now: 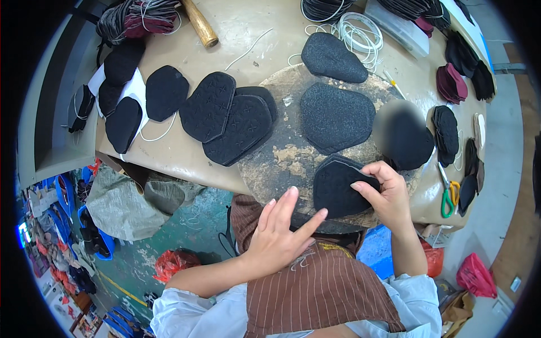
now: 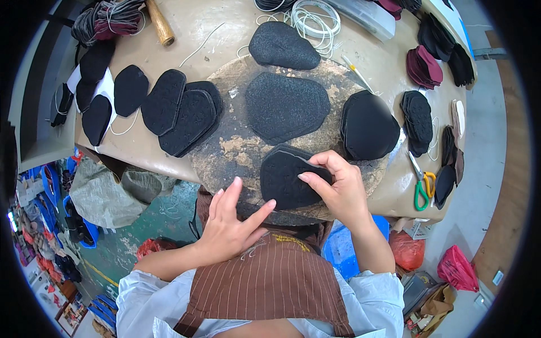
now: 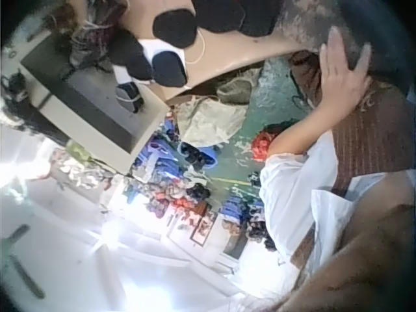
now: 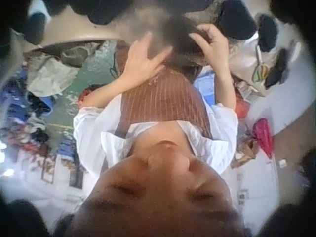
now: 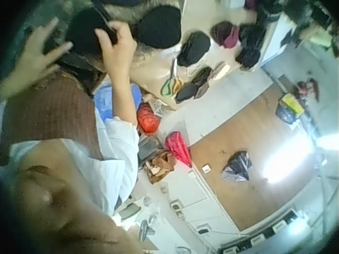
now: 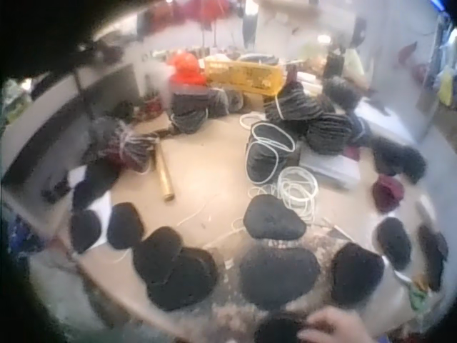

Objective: The person repeatedly picks up black, textured fabric pieces from a table and stacks them into a neat pile. They handle the pieces one by one, aligning them before placing them on top of the growing stack. The person occasionally gathers the entire stack and repositions it on the table.

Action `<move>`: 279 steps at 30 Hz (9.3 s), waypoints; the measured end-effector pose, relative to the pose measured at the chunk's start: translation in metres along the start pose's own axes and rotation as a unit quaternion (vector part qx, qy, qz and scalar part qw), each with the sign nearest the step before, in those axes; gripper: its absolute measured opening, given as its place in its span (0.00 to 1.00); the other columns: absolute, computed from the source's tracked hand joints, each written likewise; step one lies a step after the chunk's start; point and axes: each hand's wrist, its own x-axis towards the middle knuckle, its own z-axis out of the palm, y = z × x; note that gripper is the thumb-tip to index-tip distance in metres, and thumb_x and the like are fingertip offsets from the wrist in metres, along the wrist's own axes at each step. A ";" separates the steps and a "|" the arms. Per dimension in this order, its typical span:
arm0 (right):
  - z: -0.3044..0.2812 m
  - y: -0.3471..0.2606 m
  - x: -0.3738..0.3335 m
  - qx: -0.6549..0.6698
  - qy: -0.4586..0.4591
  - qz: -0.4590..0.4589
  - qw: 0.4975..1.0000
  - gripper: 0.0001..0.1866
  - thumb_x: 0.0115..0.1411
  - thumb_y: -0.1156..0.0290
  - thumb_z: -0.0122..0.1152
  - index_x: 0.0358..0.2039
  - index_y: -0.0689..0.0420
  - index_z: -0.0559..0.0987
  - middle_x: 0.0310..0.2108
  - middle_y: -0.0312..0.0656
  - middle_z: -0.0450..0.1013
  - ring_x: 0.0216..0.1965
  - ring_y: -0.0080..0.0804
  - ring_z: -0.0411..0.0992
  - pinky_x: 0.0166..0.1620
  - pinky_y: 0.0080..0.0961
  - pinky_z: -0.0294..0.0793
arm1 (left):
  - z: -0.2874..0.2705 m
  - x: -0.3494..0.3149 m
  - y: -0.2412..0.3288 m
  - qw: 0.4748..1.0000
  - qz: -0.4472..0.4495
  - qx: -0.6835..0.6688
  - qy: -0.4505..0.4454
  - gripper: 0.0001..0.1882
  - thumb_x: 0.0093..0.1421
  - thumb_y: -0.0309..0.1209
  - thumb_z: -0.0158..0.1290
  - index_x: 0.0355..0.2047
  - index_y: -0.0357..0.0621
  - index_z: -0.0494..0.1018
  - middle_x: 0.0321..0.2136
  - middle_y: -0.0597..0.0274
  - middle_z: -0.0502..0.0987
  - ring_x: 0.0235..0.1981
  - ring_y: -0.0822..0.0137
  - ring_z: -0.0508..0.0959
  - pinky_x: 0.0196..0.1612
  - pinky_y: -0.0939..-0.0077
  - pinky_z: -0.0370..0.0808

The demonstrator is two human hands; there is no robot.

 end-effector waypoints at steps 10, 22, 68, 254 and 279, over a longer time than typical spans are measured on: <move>0.002 0.000 -0.001 -0.011 0.025 0.055 0.998 0.11 0.51 0.76 0.69 0.33 0.64 0.76 0.27 0.38 0.77 0.32 0.17 0.74 0.35 0.18 0.73 | 0.007 -0.003 -0.003 0.996 0.036 0.086 -0.012 0.36 0.48 0.41 0.62 0.59 0.61 0.65 0.61 0.42 0.54 0.62 0.50 0.58 0.61 0.49 0.52; -0.008 -0.038 0.028 -0.238 -0.077 0.040 0.967 0.10 0.52 0.70 0.65 0.28 0.62 0.74 0.20 0.52 0.71 0.23 0.48 0.72 0.27 0.36 0.69 | -0.019 0.078 0.006 0.994 0.046 0.019 -0.094 0.30 0.45 0.55 0.60 0.34 0.43 0.67 0.65 0.49 0.54 0.66 0.56 0.55 0.61 0.44 0.45; -0.003 -0.003 0.010 0.087 -0.052 0.045 0.994 0.11 0.54 0.79 0.65 0.37 0.64 0.74 0.32 0.36 0.76 0.36 0.17 0.71 0.40 0.17 0.72 | 0.001 0.004 0.000 0.999 -0.005 0.031 0.007 0.36 0.46 0.42 0.65 0.58 0.63 0.67 0.59 0.32 0.52 0.61 0.43 0.56 0.58 0.45 0.56; -0.017 -0.035 0.005 -0.172 -0.067 -0.104 0.977 0.10 0.49 0.73 0.68 0.28 0.60 0.74 0.17 0.41 0.69 0.17 0.34 0.69 0.23 0.26 0.67 | -0.024 0.074 -0.003 0.990 -0.022 -0.114 0.080 0.41 0.50 0.38 0.63 0.61 0.40 0.59 0.51 0.47 0.70 0.52 0.55 0.72 0.54 0.57 0.64; -0.061 0.008 0.008 -0.439 0.325 -0.105 0.831 0.25 0.55 0.68 0.65 0.52 0.62 0.71 0.48 0.50 0.71 0.51 0.48 0.68 0.54 0.37 0.65 | -0.024 0.145 -0.022 0.986 0.043 0.031 0.160 0.06 0.47 0.27 0.56 0.26 0.37 0.77 0.34 0.54 0.80 0.33 0.57 0.80 0.38 0.68 0.77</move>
